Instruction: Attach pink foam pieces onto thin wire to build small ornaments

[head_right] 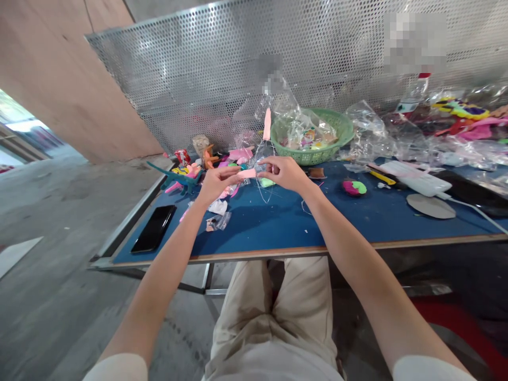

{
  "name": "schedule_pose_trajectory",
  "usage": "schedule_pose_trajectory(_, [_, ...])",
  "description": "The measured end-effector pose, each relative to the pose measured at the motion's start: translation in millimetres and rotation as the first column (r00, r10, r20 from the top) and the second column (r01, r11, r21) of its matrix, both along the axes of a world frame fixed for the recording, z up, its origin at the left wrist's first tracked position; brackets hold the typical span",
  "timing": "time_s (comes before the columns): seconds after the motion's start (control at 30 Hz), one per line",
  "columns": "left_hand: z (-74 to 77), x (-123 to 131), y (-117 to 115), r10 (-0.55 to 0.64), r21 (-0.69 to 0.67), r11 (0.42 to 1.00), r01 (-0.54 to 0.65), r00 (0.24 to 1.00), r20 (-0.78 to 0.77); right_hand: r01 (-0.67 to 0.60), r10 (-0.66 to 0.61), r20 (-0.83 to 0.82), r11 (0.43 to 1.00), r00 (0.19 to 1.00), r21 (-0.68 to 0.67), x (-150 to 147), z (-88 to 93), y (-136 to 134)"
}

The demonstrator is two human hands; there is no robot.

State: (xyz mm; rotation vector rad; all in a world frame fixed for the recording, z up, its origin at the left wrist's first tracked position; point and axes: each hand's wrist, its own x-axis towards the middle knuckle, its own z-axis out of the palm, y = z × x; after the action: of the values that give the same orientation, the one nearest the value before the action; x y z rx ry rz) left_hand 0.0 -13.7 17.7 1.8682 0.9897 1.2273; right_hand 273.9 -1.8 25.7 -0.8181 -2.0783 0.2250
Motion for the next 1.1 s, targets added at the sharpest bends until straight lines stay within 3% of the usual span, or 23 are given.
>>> schedule_pose_trajectory(0.1, [-2.1, 3.5, 1.7, -0.018, -0.098, 0.995, 0.029, 0.993, 0.116, 0.014, -0.014, -0.01, 1.0, 1.0, 0.003, -0.7, -0.4, -0.1])
schedule_pose_trajectory(0.3, [-6.7, 7.8, 5.0, -0.026, -0.136, 0.989, 0.063, 0.964, 0.264, 0.004, -0.004, -0.012, 1.0, 1.0, -0.007, -2.4, 1.0, -2.3])
schedule_pose_trajectory(0.47, [-5.8, 4.8, 5.0, -0.09, -0.037, 0.994, 0.101, 0.97, 0.227, -0.008, 0.006, -0.071, 1.0, 0.997, -0.027, -2.2, -0.5, -1.5])
schedule_pose_trajectory(0.63, [-5.2, 2.4, 5.3, -0.044, 0.045, 0.998, 0.036, 0.981, 0.187, -0.012, 0.011, -0.055, 1.0, 0.998, -0.029, -2.1, 0.0, -1.8])
schedule_pose_trajectory(0.9, [-5.6, 1.5, 6.6, -0.009, 0.031, 1.0, 0.004, 0.987, 0.16, -0.002, 0.002, -0.029, 1.0, 1.0, 0.001, -3.0, 5.8, -9.6])
schedule_pose_trajectory(1.1, [-3.1, 2.9, 2.6, -0.125, -0.109, 0.982, 0.157, 0.958, 0.256, 0.024, -0.024, 0.012, 0.999, 1.0, 0.03, -2.0, 3.2, -5.8])
